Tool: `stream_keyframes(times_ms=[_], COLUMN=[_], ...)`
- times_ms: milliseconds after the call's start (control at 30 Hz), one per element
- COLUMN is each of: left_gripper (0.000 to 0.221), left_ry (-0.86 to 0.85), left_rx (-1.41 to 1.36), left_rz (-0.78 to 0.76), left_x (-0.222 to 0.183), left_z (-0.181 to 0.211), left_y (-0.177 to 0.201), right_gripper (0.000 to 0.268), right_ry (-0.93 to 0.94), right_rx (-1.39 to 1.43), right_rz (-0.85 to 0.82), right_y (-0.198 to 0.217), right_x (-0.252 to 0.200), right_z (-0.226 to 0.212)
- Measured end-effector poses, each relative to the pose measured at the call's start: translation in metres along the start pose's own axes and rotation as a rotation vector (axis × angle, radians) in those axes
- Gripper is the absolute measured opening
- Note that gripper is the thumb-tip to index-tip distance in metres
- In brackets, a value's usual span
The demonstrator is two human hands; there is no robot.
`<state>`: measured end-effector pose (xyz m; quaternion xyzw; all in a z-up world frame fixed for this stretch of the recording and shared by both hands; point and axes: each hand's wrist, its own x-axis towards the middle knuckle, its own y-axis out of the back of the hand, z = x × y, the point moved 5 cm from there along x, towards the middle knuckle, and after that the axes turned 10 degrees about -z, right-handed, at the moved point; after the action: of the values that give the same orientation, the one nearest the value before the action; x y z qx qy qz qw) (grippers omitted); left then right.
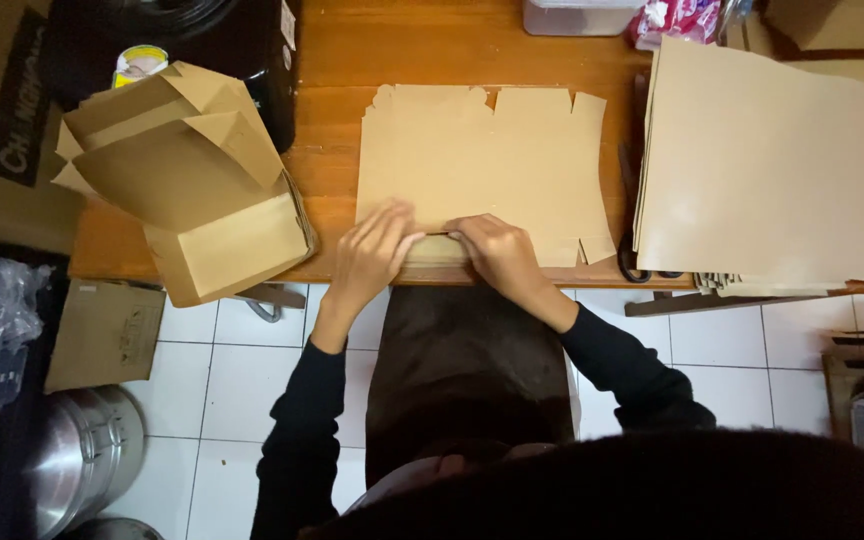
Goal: The person folds flat cardboard pieces into rectangular boxes by hand, tucking flaps and creasing edges to form the sides. After completing one box, they place it on a stack and begin folding another piece in the same manner.
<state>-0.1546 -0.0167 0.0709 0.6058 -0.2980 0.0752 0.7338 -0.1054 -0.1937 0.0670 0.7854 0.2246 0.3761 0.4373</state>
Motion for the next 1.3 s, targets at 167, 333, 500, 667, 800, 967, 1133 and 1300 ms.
stream_keyframes(times_ms=[167, 333, 500, 667, 800, 967, 1133, 1300], left_gripper=[0.063, 0.086, 0.039, 0.026, 0.026, 0.036, 0.055, 0.014], left_ry=[0.090, 0.116, -0.177, -0.270, -0.220, -0.010, 0.053, -0.137], left_rx=[-0.530, -0.455, 0.191, 0.282, 0.188, -0.055, 0.413, 0.301], left_rz=[0.050, 0.096, 0.206, 0.222, 0.113, 0.349, 1.091, 0.342], left_x=[0.008, -0.003, -0.023, -0.017, -0.034, -0.022, -0.039, -0.016], left_z=[-0.004, -0.010, 0.026, 0.059, 0.051, 0.024, -0.025, 0.023], left_y=[0.063, 0.053, -0.011, -0.010, -0.032, 0.010, 0.039, 0.054], right_gripper=[0.010, 0.012, 0.007, 0.009, 0.010, 0.015, 0.029, 0.044], right_ry=[-0.027, -0.042, -0.070, -0.154, -0.276, -0.064, 0.367, 0.097], right_rx=[0.188, 0.254, 0.446, 0.512, 0.585, 0.581, 0.480, 0.329], right_rz=[0.156, 0.257, 0.038, 0.114, 0.263, 0.457, 0.364, 0.066], right_y=[0.057, 0.080, 0.077, 0.068, 0.056, 0.091, 0.094, 0.109], right_x=[0.017, 0.020, 0.028, 0.024, 0.013, 0.018, 0.001, 0.004], right_z=[-0.013, -0.008, -0.005, 0.004, 0.032, 0.002, -0.004, 0.014])
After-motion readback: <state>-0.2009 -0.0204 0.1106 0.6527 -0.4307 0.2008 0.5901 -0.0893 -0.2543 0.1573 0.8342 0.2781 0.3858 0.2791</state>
